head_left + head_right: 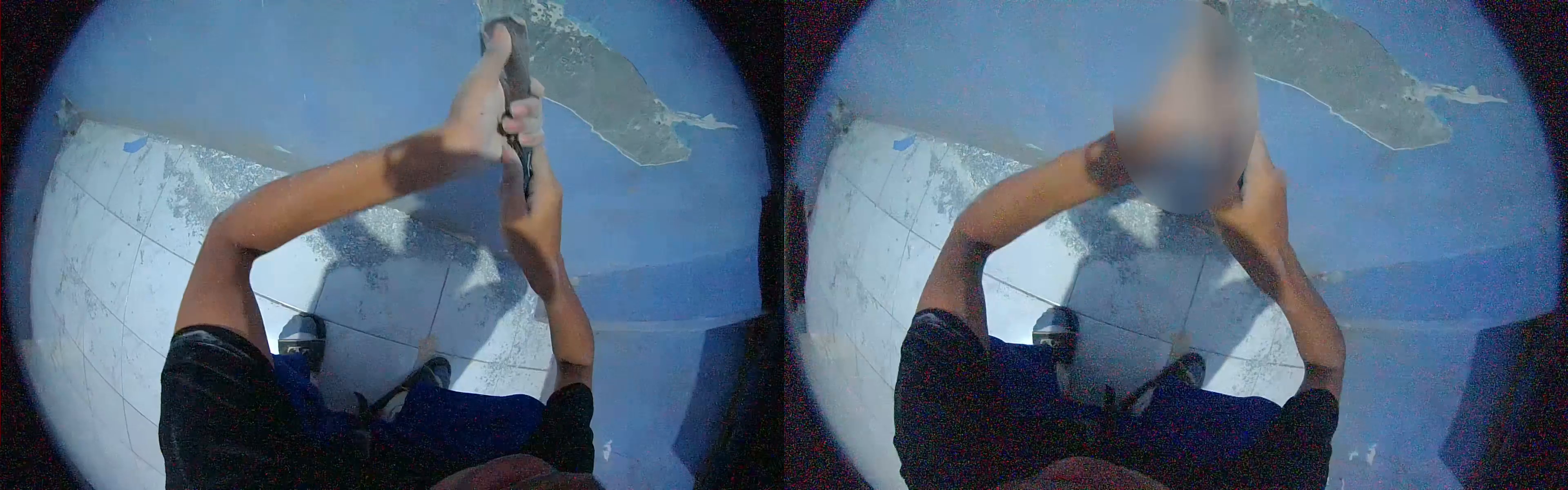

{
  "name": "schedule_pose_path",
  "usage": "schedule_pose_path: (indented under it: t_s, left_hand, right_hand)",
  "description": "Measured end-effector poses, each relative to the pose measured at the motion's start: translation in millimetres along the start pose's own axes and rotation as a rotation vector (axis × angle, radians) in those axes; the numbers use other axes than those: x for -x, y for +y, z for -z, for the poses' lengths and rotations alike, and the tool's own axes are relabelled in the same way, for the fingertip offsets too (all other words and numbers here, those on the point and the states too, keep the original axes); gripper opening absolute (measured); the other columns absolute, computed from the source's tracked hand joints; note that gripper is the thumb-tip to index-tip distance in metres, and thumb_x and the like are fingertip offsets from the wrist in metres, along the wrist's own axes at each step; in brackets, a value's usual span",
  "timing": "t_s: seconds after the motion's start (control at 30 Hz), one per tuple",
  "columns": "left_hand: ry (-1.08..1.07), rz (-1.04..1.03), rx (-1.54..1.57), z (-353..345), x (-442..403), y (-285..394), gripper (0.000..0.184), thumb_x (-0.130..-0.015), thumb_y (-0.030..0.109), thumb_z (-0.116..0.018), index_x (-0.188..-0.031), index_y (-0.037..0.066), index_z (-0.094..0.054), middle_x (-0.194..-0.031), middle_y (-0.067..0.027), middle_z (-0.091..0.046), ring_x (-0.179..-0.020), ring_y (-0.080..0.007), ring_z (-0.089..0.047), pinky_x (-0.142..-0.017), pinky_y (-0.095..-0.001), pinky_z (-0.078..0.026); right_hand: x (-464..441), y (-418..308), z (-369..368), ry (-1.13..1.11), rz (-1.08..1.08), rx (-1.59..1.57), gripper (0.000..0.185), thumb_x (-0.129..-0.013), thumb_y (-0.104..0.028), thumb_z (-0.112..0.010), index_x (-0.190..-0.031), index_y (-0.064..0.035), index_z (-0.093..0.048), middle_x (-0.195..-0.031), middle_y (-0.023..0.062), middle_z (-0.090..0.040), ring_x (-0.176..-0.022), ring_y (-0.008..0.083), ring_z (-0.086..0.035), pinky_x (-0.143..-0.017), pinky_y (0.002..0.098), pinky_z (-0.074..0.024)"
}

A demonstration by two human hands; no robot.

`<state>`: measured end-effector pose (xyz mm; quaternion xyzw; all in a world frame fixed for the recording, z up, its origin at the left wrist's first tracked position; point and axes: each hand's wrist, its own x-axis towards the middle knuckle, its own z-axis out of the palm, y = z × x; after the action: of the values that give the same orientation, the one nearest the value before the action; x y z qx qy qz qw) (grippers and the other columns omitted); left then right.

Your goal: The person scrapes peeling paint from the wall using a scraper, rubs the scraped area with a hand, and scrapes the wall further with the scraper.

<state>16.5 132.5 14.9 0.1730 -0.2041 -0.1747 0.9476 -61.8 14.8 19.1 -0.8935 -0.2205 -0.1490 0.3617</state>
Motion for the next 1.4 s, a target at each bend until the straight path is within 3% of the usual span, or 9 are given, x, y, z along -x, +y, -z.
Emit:
schedule_pose_path:
  t_s: [0.23,0.37,0.63,0.8,1.0,1.07,1.17,1.27,1.4]
  left_hand:
    - [-0.044,-0.18,-0.084,-11,-18,19,0.075,-0.076,0.076,-0.048,-0.087,0.002,-0.047,-0.055,0.0012,-0.034,-0.044,-0.0112,-0.031,-0.047,-0.0288,-0.034]
    - [0.02,0.023,-0.042,-3,0,13,0.075,-0.076,0.077,-0.047,-0.087,0.002,-0.047,-0.055,0.0009,-0.034,-0.044,-0.0123,-0.031,-0.048,-0.029,-0.034]
    - [-0.058,0.078,0.102,4,-4,5,0.075,-0.076,0.078,-0.046,-0.08,0.003,-0.048,-0.052,-0.002,-0.034,-0.042,-0.0145,-0.032,-0.048,-0.0324,-0.036]
    - [-0.043,0.019,-0.06,-8,-2,-3,0.073,-0.076,0.078,-0.045,-0.079,0.005,-0.048,-0.053,-0.0002,-0.035,-0.044,-0.0122,-0.033,-0.048,-0.0302,-0.035]
    - [-0.011,-0.015,-0.115,-8,-3,13,0.072,-0.076,0.08,-0.042,-0.079,0.008,-0.044,-0.055,0.0005,-0.033,-0.046,-0.0128,-0.033,-0.048,-0.0291,-0.033]
    - [-0.105,0.06,-0.039,-6,-2,8,0.072,-0.076,0.08,-0.041,-0.079,0.008,-0.043,-0.055,0.0019,-0.031,-0.045,-0.0107,-0.031,-0.047,-0.0276,-0.031]
    - [0.01,-0.003,-0.058,-19,-1,8,0.073,-0.076,0.081,-0.04,-0.078,0.008,-0.042,-0.054,0.0026,-0.03,-0.045,-0.0098,-0.029,-0.047,-0.0271,-0.03]
    - [-0.005,-0.098,-0.216,-17,-6,30,0.075,-0.074,0.082,-0.041,-0.078,0.007,-0.042,-0.053,0.0021,-0.03,-0.044,-0.0108,-0.029,-0.047,-0.0279,-0.031]
    - [0.102,-0.009,-0.142,-11,2,13,0.075,-0.073,0.083,-0.041,-0.072,0.008,-0.042,-0.052,0.0015,-0.03,-0.044,-0.0114,-0.028,-0.047,-0.0279,-0.031]
  right_hand:
    - [-27,-14,6,-0.026,0.0,-0.085,0.033,-0.096,-0.027,-0.047,-0.118,-0.002,-0.047,-0.087,0.023,-0.063,-0.086,0.0364,-0.066,-0.067,0.0366,-0.0481]
    - [-11,-8,1,-0.05,-0.066,-0.014,0.033,-0.096,-0.027,-0.047,-0.118,-0.0026,-0.046,-0.086,0.0237,-0.063,-0.086,0.0389,-0.065,-0.065,0.0375,-0.0473]
    - [-5,-18,11,-0.119,-0.159,-0.036,0.034,-0.096,-0.027,-0.047,-0.12,-0.0029,-0.045,-0.092,0.0264,-0.063,-0.095,0.0435,-0.06,-0.073,0.0395,-0.0485]
    - [-8,0,9,0.008,0.057,0.049,0.03,-0.096,-0.022,-0.047,-0.119,-0.0021,-0.046,-0.085,0.0271,-0.061,-0.089,0.0464,-0.058,-0.067,0.04,-0.0472]
    - [-10,-8,12,-0.096,-0.103,-0.036,0.028,-0.095,-0.019,-0.046,-0.117,-0.0021,-0.048,-0.082,0.0257,-0.061,-0.085,0.0433,-0.061,-0.065,0.0356,-0.0464]
    - [-4,-5,9,-0.026,-0.077,-0.071,0.027,-0.094,-0.018,-0.046,-0.117,-0.0019,-0.048,-0.081,0.0258,-0.06,-0.082,0.0429,-0.062,-0.064,0.0371,-0.0465]
    - [-15,3,5,0.078,0.202,-0.039,0.031,-0.094,-0.017,-0.048,-0.121,-0.0025,-0.047,-0.08,0.0256,-0.06,-0.08,0.0409,-0.064,-0.065,0.04,-0.0473]
    - [-28,1,-4,0.035,0.129,0.049,0.032,-0.094,-0.019,-0.049,-0.122,-0.0033,-0.045,-0.078,0.0232,-0.062,-0.075,0.0386,-0.065,-0.064,0.0419,-0.0481]
    - [-5,1,3,0.003,0.14,0.094,0.027,-0.097,-0.021,-0.046,-0.112,0.001,-0.051,-0.067,0.0158,-0.054,-0.058,0.0185,-0.052,-0.057,0.0357,-0.042]
